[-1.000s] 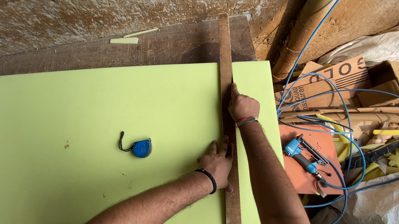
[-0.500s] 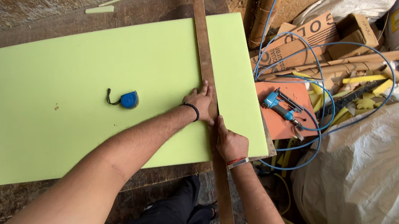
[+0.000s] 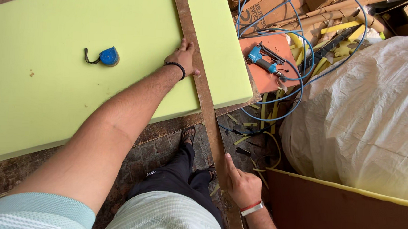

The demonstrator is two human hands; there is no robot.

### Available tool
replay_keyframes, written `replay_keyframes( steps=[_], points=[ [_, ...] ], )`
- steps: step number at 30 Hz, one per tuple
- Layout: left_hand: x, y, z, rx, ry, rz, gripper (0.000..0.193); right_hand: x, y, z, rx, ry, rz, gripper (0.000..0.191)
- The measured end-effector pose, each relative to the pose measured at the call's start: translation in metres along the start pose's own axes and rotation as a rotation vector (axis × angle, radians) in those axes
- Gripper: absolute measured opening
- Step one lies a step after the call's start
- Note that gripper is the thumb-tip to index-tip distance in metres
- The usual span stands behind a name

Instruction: The person measures a large yellow foam sheet with a tape measure and marks it with a metal ruler. They then use the ruler as a straight edge to cut the foam into smaller rectangular pieces with a knife. The cut pieces are separated and placed aside.

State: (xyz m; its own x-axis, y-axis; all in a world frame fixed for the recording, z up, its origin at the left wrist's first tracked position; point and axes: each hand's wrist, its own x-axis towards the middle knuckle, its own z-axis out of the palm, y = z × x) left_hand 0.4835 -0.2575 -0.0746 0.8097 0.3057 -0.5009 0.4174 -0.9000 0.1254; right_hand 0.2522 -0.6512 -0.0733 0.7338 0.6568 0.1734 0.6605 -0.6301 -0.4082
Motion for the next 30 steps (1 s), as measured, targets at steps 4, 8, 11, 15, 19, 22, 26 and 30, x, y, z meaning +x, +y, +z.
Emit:
replay_keyframes(
  steps=[4,8,11,15,19,22,26,30],
  points=[
    [-0.032,-0.009,0.046,-0.088,0.136,0.081,0.075,-0.048,-0.002,-0.026,0.043,0.029,0.181,0.055],
    [-0.072,-0.023,0.084,0.037,0.253,0.252,0.075,-0.027,0.0,-0.019,0.112,0.213,0.378,0.031],
    [-0.08,-0.036,0.081,-0.046,0.191,0.29,0.063,0.034,0.009,0.006,0.451,0.145,0.625,0.017],
    [-0.071,-0.084,0.04,-0.077,0.31,0.177,0.051,0.126,0.023,0.049,0.688,0.091,0.665,0.018],
    [-0.063,-0.156,-0.004,-0.032,0.449,-0.105,0.065,0.177,0.039,0.085,1.003,0.032,0.766,0.015],
    [-0.058,-0.192,-0.006,-0.033,0.356,-0.196,0.068,0.176,0.04,0.098,1.204,0.19,0.847,0.015],
    [-0.04,-0.194,0.009,-0.098,0.534,-0.005,0.045,0.139,0.037,0.1,1.191,0.447,0.925,0.012],
    [-0.025,-0.134,-0.001,-0.865,0.248,0.142,0.028,0.093,0.037,0.09,1.181,0.682,0.852,0.01]
  ],
)
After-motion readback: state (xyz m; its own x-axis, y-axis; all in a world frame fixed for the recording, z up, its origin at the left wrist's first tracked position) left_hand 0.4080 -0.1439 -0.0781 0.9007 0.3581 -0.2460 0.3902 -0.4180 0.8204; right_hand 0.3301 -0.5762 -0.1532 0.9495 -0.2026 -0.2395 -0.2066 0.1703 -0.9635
